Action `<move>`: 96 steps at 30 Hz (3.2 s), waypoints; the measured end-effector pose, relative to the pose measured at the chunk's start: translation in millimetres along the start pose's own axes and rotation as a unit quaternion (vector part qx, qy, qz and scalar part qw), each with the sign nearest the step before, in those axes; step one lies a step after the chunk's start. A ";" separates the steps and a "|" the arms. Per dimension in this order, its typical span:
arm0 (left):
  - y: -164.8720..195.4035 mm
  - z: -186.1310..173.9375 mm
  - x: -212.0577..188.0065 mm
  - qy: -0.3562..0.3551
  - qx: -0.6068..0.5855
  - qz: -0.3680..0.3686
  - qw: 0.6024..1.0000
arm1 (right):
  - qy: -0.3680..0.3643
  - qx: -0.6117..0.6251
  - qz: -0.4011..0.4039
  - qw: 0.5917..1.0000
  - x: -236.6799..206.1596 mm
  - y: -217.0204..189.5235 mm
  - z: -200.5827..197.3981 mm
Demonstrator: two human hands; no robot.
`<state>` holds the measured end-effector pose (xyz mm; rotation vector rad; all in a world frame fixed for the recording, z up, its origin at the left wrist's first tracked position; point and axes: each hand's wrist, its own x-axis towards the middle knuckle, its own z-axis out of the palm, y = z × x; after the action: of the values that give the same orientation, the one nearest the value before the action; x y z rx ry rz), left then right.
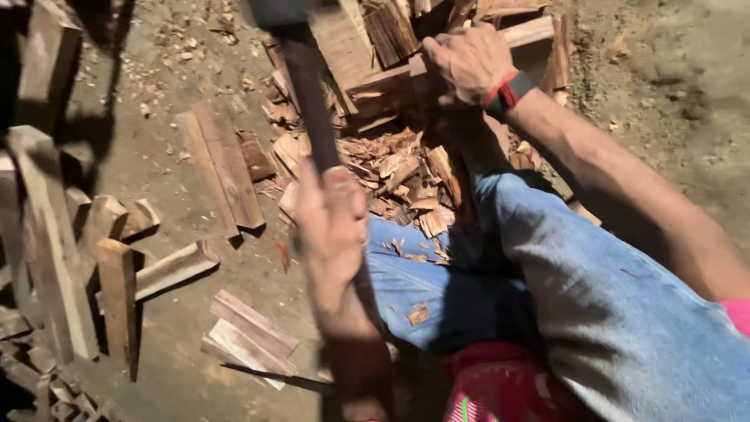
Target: The person sits on the ground and uses a hammer and chisel to split a piece of wood into smaller pieces. They repeatedly strike the chisel with the hammer to drive it through the wood, creating wood chips and smaller split pieces.
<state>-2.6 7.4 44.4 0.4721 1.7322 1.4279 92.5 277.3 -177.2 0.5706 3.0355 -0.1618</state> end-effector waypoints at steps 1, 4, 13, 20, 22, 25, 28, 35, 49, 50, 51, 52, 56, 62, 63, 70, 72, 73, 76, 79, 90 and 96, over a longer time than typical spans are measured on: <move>13.7 -4.1 -6.8 0.004 0.012 0.047 0.999 | -0.060 0.015 0.019 0.998 0.8 -1.3 0.5; 31.3 -5.2 -22.1 0.012 -0.005 0.128 0.992 | -0.116 -0.009 0.032 0.993 -0.1 -0.2 1.4; -66.4 16.2 14.0 0.001 0.075 -0.162 0.984 | 0.040 -0.023 -0.029 0.999 -7.4 2.6 3.1; 0.5 -18.1 -19.6 -0.032 0.020 0.096 0.995 | -0.078 -0.002 0.015 0.997 -3.8 -1.2 -0.5; -1.4 -16.0 -18.4 -0.042 0.022 0.090 0.995 | -0.073 -0.010 0.011 0.997 -3.1 0.4 0.3; -32.8 1.4 -3.0 -0.024 0.008 -0.031 0.999 | 0.017 0.007 -0.027 0.999 -2.3 4.2 2.7; -54.6 13.1 9.7 0.023 0.027 -0.128 0.991 | 0.025 -0.030 -0.033 0.999 -2.1 5.0 2.8; 12.3 -18.0 -16.9 -0.014 -0.039 0.074 0.996 | -0.036 -0.025 -0.003 0.999 -1.8 0.9 1.7; -11.3 -13.4 4.7 0.011 0.000 -0.019 1.000 | -0.070 -0.027 0.021 0.997 -3.1 3.6 1.9; 1.1 -16.7 -2.4 0.002 -0.012 0.015 1.000 | -0.045 -0.029 0.008 0.999 -2.5 2.4 -0.4; 11.4 -18.6 -11.8 0.004 -0.015 0.051 0.999 | -0.024 -0.032 -0.008 0.999 -2.7 2.2 -2.5; 19.8 -23.0 -17.2 0.005 -0.016 0.093 0.996 | 0.004 -0.034 -0.023 0.999 -2.0 2.4 -3.8; 8.8 -18.4 -15.1 -0.013 0.009 0.082 0.996 | -0.051 -0.034 -0.006 0.998 0.8 3.6 -1.6; -44.3 6.4 23.1 0.013 0.017 -0.099 0.995 | -0.051 -0.066 -0.005 0.996 7.0 2.6 0.0; -42.1 4.3 20.6 0.017 0.002 -0.097 0.995 | -0.048 -0.052 -0.005 0.997 5.0 1.8 -1.1; 4.9 -27.7 -16.1 -0.013 -0.033 0.109 0.993 | -0.011 -0.023 -0.021 0.999 -2.1 -2.7 -15.4; -3.4 -20.1 -10.1 -0.049 -0.040 0.124 0.990 | -0.049 -0.020 -0.007 0.999 -1.7 -2.6 -12.8; -11.3 -14.0 -6.8 -0.029 -0.020 0.042 0.999 | -0.066 -0.018 0.002 0.998 -1.9 -1.9 -10.5; -40.4 12.3 16.9 0.006 0.035 -0.138 0.990 | -0.030 -0.040 0.000 0.999 -1.6 -0.3 -3.0; -44.7 12.0 19.6 0.017 0.024 -0.146 0.989 | 0.068 -0.069 -0.036 0.995 -3.6 0.6 -2.0; -38.0 -3.8 1.8 -0.029 -0.020 -0.063 0.997 | -0.035 -0.005 -0.008 0.999 -3.1 -5.2 -17.0; -72.8 13.9 12.4 0.005 -0.027 -0.146 0.989 | 0.090 -0.029 -0.041 0.995 -7.1 2.6 -5.5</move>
<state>16.0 4.3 -28.3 0.1721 1.6860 1.2641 99.9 277.8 -171.5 0.4800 3.2285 -0.0253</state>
